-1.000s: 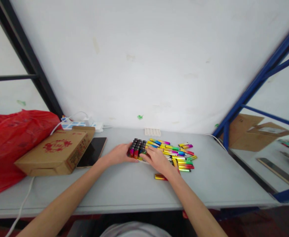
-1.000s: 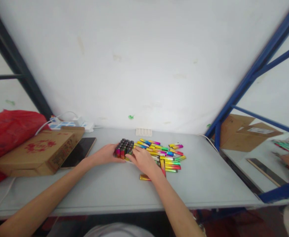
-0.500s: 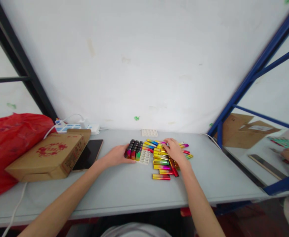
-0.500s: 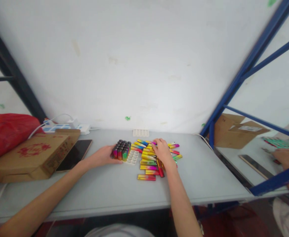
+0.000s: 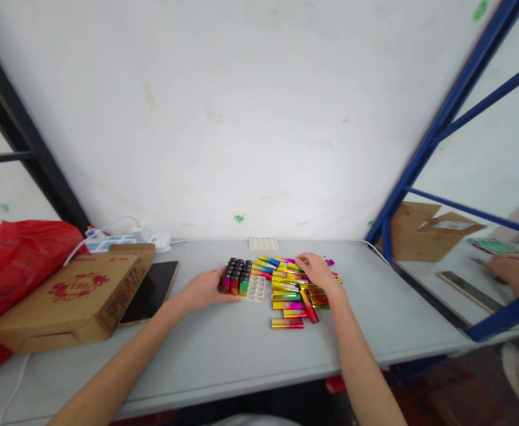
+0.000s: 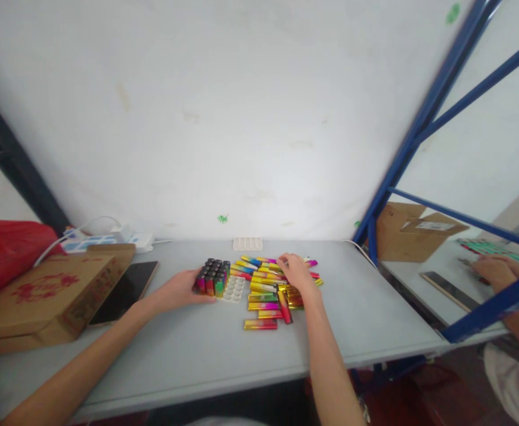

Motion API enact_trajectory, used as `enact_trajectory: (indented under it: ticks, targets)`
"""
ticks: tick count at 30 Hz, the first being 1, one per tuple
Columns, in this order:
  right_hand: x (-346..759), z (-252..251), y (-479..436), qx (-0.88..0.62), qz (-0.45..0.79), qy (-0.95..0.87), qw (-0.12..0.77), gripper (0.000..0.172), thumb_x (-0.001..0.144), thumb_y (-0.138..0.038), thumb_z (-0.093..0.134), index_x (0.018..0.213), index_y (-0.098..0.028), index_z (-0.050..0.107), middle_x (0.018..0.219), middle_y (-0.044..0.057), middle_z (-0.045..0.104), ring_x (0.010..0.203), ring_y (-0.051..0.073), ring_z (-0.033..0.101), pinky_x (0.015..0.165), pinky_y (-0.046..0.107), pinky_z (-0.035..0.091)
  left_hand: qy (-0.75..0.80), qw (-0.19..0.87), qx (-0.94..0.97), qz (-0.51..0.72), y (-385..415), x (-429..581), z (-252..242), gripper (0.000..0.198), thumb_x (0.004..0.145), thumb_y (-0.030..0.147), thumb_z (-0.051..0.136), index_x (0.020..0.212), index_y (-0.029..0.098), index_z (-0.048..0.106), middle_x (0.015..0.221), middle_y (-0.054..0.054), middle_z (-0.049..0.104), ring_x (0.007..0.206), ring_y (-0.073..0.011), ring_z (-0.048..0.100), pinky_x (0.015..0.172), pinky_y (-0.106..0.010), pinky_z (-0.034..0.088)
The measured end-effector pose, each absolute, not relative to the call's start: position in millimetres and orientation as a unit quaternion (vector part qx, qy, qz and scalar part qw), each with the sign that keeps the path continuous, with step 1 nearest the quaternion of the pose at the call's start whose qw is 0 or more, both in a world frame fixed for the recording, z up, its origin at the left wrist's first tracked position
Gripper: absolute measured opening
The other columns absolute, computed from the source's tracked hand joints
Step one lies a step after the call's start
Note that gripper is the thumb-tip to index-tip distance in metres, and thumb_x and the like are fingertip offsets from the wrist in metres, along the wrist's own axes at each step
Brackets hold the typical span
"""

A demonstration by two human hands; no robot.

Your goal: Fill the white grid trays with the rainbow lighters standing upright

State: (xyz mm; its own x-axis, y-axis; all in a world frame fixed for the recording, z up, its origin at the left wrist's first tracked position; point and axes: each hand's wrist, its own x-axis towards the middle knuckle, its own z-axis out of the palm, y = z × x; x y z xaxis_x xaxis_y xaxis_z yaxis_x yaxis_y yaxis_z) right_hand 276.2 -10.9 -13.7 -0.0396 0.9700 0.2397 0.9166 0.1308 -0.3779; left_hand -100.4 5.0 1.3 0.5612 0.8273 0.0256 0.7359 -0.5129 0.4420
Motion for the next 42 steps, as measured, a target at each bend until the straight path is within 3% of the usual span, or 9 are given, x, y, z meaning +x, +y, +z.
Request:
enact_trajectory:
  ticks: [4, 10, 17, 23, 26, 29, 35, 39, 42]
  targets:
    - [272, -7, 15, -0.643, 0.073, -0.736, 0.198, 0.029, 0.100, -0.027, 0.062, 0.120, -0.014, 0.077, 0.122, 0.015, 0.077, 0.115, 0.028, 0.070, 0.104, 0.036, 0.047, 0.457, 0.199, 0.859, 0.116, 5, -100, 1, 0.076, 0.071, 0.070, 0.075, 0.123, 0.016, 0.064, 0.117, -0.016, 0.077, 0.102, -0.0379, 0.072, 0.086, -0.042, 0.056]
    - [266, -11, 41, -0.626, 0.100, -0.752, 0.179, 0.016, 0.093, -0.027, 0.072, 0.101, -0.018, 0.083, 0.101, 0.009, 0.082, 0.093, 0.025, 0.075, 0.087, 0.032, 0.053, 0.451, 0.207, 0.859, 0.128, 6, -101, -1, 0.075, 0.070, 0.067, 0.077, 0.126, 0.019, 0.064, 0.123, -0.017, 0.076, 0.108, -0.0395, 0.072, 0.091, -0.043, 0.056]
    - [281, -16, 26, -0.657, 0.050, -0.710, 0.248, 0.025, 0.100, -0.029, 0.059, 0.115, -0.015, 0.074, 0.114, 0.015, 0.077, 0.110, 0.027, 0.070, 0.096, 0.036, 0.050, 0.455, 0.207, 0.858, 0.114, 7, -101, -1, 0.076, 0.073, 0.068, 0.075, 0.126, 0.016, 0.062, 0.121, -0.017, 0.076, 0.106, -0.0377, 0.072, 0.091, -0.043, 0.055]
    - [275, -5, 20, -0.617, 0.136, -0.625, 0.458, 0.029, 0.094, -0.045, 0.062, 0.101, -0.019, 0.073, 0.068, 0.001, 0.071, 0.066, 0.020, 0.068, 0.072, 0.031, 0.050, 0.458, 0.202, 0.857, 0.121, 9, -101, -3, 0.080, 0.070, 0.070, 0.076, 0.127, 0.016, 0.062, 0.123, -0.017, 0.075, 0.107, -0.0381, 0.072, 0.094, -0.042, 0.055]
    - [259, 2, 19, -0.558, 0.219, -0.583, 0.549, 0.038, 0.083, -0.057, 0.073, 0.085, -0.019, 0.071, 0.060, -0.002, 0.062, 0.062, 0.018, 0.060, 0.065, 0.030, 0.047, 0.460, 0.198, 0.857, 0.118, 9, -101, -3, 0.079, 0.070, 0.071, 0.076, 0.126, 0.017, 0.063, 0.122, -0.016, 0.076, 0.107, -0.0373, 0.072, 0.093, -0.041, 0.055]
    - [240, 6, 14, -0.482, 0.318, -0.561, 0.593, 0.044, 0.077, -0.062, 0.078, 0.074, -0.020, 0.067, 0.066, -0.002, 0.060, 0.070, 0.017, 0.060, 0.071, 0.030, 0.050, 0.455, 0.201, 0.859, 0.120, 7, -101, -1, 0.071, 0.072, 0.067, 0.076, 0.123, 0.019, 0.063, 0.121, -0.014, 0.076, 0.105, -0.0348, 0.072, 0.091, -0.039, 0.054]
    - [208, 8, 1, -0.368, 0.528, -0.499, 0.580, 0.044, 0.080, -0.064, 0.078, 0.095, -0.024, 0.066, 0.103, 0.003, 0.073, 0.090, 0.021, 0.071, 0.086, 0.038, 0.057, 0.458, 0.211, 0.855, 0.122, 2, -99, 5, 0.071, 0.072, 0.065, 0.077, 0.121, 0.016, 0.064, 0.117, -0.014, 0.077, 0.101, -0.0347, 0.072, 0.086, -0.039, 0.054]
    - [195, 8, -6, -0.355, 0.549, -0.515, 0.554, 0.046, 0.083, -0.065, 0.076, 0.105, -0.026, 0.063, 0.088, 0.001, 0.072, 0.083, 0.022, 0.072, 0.079, 0.036, 0.058, 0.453, 0.218, 0.855, 0.125, 0, -98, 8, 0.077, 0.071, 0.067, 0.078, 0.125, 0.014, 0.064, 0.115, -0.015, 0.077, 0.100, -0.0350, 0.072, 0.087, -0.039, 0.053]
    - [186, 8, -10, -0.368, 0.545, -0.524, 0.542, 0.046, 0.085, -0.066, 0.072, 0.107, -0.027, 0.060, 0.076, -0.005, 0.063, 0.063, 0.015, 0.064, 0.063, 0.029, 0.054, 0.453, 0.228, 0.851, 0.139, 0, -98, 8, 0.078, 0.070, 0.069, 0.079, 0.125, 0.016, 0.065, 0.113, -0.012, 0.078, 0.097, -0.0339, 0.072, 0.086, -0.038, 0.054]
